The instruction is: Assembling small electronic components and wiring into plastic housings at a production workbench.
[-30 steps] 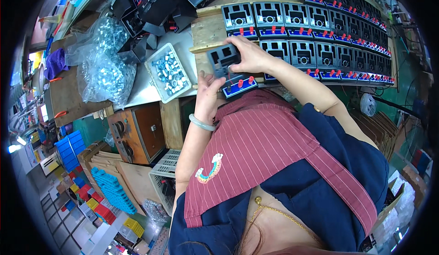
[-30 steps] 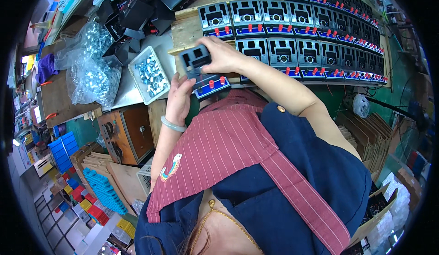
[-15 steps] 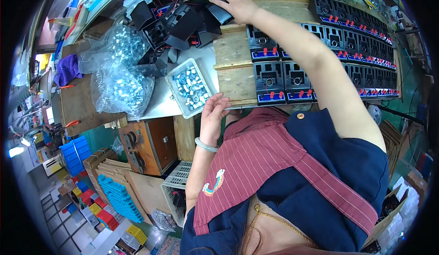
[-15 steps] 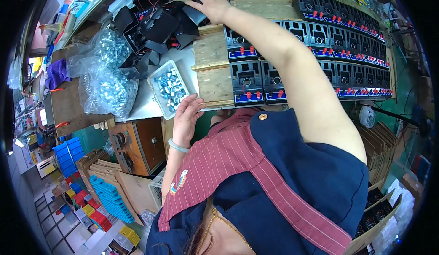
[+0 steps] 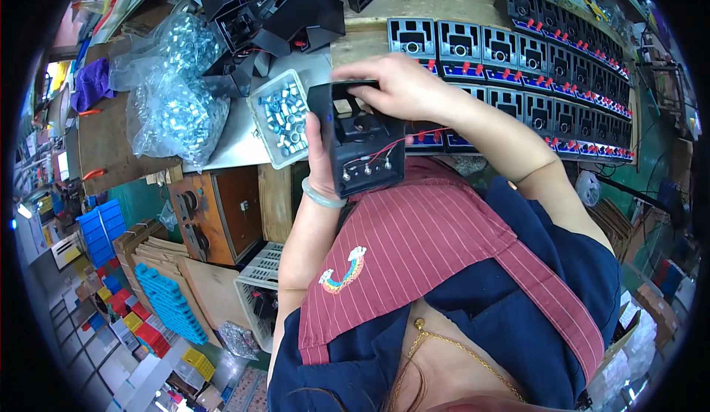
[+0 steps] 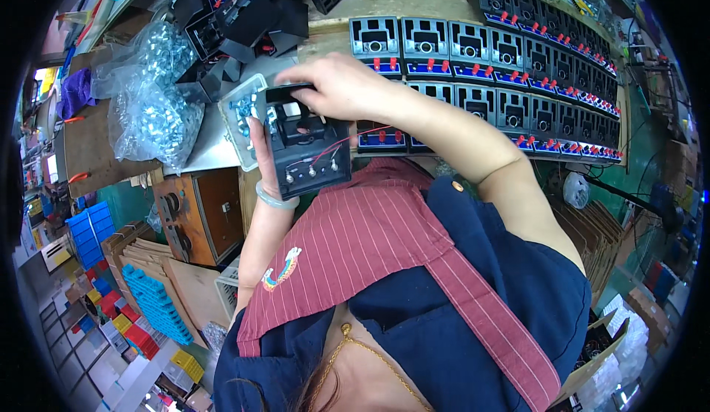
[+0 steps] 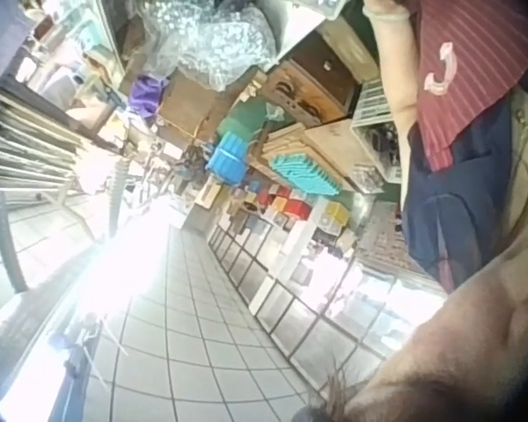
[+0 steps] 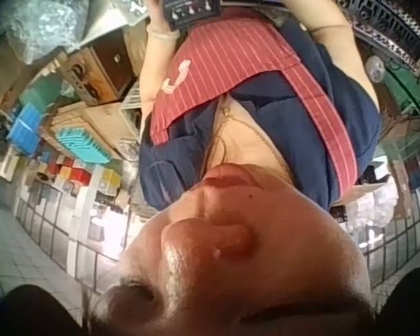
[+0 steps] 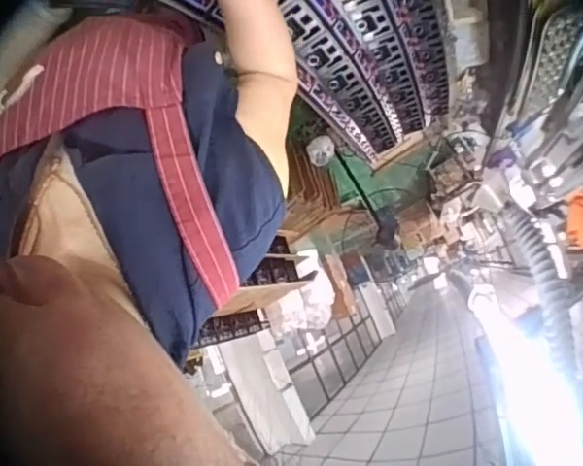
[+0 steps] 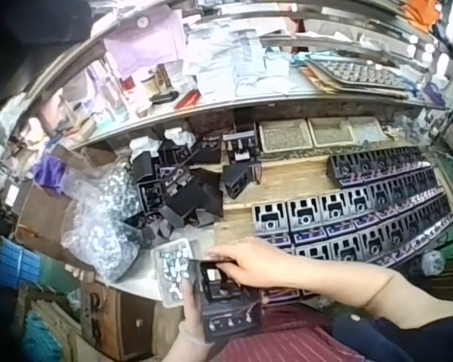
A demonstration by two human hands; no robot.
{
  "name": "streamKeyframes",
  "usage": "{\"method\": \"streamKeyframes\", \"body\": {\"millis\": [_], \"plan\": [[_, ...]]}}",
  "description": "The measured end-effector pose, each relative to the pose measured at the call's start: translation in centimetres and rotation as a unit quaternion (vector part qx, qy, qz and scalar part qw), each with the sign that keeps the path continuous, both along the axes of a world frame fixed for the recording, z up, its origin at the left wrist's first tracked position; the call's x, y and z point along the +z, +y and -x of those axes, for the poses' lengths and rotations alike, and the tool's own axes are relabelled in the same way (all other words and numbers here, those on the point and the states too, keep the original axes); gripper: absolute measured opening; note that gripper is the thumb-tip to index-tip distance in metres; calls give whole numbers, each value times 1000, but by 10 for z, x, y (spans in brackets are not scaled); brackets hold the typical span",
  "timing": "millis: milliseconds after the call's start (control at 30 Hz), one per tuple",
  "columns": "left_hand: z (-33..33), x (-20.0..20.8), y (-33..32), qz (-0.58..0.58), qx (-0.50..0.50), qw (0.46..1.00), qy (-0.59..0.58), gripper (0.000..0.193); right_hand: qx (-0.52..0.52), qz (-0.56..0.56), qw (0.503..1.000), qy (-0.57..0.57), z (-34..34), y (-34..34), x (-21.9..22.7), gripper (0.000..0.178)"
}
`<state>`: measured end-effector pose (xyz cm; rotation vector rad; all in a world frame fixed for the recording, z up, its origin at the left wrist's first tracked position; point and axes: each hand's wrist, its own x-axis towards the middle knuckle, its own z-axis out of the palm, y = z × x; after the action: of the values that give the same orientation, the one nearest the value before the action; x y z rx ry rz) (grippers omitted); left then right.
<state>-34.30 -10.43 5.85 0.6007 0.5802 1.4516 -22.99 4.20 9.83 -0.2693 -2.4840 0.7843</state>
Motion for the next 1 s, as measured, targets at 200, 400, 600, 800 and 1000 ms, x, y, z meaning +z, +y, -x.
{"method": "streamKeyframes", "body": {"millis": [200, 400, 600, 800, 1000], "plan": [[-9, -34, -1, -71, 124, 982, -127, 81, -49, 195, 968, 152, -77, -9, -13, 13], [-28, -36, -3, -43, 208, 972, -102, 75, 4, 19, 1000, 16, -70, -44, -34, 17], [-34, -35, -3, -21, 196, 976, -92, 73, 47, -111, 992, 38, -72, -34, -41, 13], [-47, -30, 2, -56, 243, 963, -103, 78, -181, 83, 979, -49, -87, -10, -53, 19], [-41, -41, 0, -52, 196, 978, -44, 76, 3, 448, 890, 79, -73, -32, -45, 22]]}}
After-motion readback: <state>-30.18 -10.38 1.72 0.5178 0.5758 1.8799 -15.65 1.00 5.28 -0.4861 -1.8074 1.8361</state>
